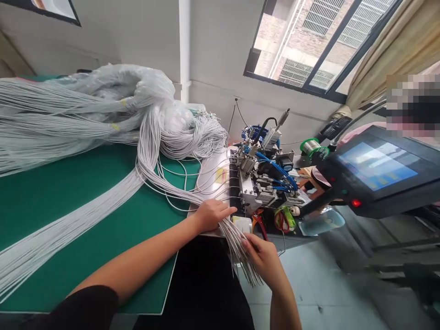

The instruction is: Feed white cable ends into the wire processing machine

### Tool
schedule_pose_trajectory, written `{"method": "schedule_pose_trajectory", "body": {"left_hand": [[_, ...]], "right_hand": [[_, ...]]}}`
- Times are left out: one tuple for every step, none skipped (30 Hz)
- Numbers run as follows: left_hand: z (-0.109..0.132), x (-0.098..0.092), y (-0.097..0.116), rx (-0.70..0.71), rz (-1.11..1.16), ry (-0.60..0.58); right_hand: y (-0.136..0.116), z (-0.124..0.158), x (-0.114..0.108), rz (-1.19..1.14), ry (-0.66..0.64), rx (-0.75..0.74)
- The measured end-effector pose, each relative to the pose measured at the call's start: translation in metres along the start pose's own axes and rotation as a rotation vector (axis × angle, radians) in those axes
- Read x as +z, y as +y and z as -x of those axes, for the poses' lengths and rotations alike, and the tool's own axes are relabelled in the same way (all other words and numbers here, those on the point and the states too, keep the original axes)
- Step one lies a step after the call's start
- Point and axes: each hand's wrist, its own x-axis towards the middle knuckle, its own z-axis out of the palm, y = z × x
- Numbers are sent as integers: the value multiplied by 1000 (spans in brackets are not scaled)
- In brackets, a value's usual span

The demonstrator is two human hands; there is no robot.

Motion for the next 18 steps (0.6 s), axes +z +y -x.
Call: {"method": "schedule_pose_trajectory", "body": {"left_hand": [[0, -1, 0, 10, 2, -7], [-1, -1, 0, 21, 3, -13], [-2, -1, 0, 31, 5, -18], [-2, -2, 0, 37, 5, -16], [-2, -2, 1, 42, 5, -9], [-2, -2, 1, 44, 4, 1], [-2, -2, 1, 47, 2, 14], [-2, -3, 1, 52, -1, 26], [-3, -3, 1, 62, -4, 35], [-3, -3, 1, 74, -7, 40], [-3, -4, 1, 83, -9, 41], [-3, -4, 1, 88, -9, 40], [-4, -5, 1, 89, -9, 39], [-4, -5, 1, 86, -7, 37], [-4, -6, 1, 85, -5, 37], [-4, -6, 1, 86, -3, 40], [-4, -6, 1, 93, -4, 43], [-4, -5, 1, 102, -6, 47]], "right_hand": [[1, -1, -3, 8, 24, 10], [2, -2, -5, 3, 57, 21], [4, -4, -7, -14, 95, 35], [5, -7, -8, -39, 135, 53], [7, -9, -10, -74, 176, 73], [9, -12, -11, -115, 215, 94], [10, -15, -13, -157, 253, 114], [12, -18, -15, -197, 293, 130], [14, -21, -16, -227, 326, 139], [15, -23, -18, -246, 352, 146], [16, -25, -19, -253, 363, 153], [17, -26, -21, -254, 364, 160], [18, -27, -22, -255, 353, 168], [19, -28, -24, -258, 335, 177], [20, -29, -25, -265, 320, 187], [22, -30, -25, -276, 315, 195], [24, -31, -26, -292, 320, 201], [26, -32, -26, -311, 335, 205]]}}
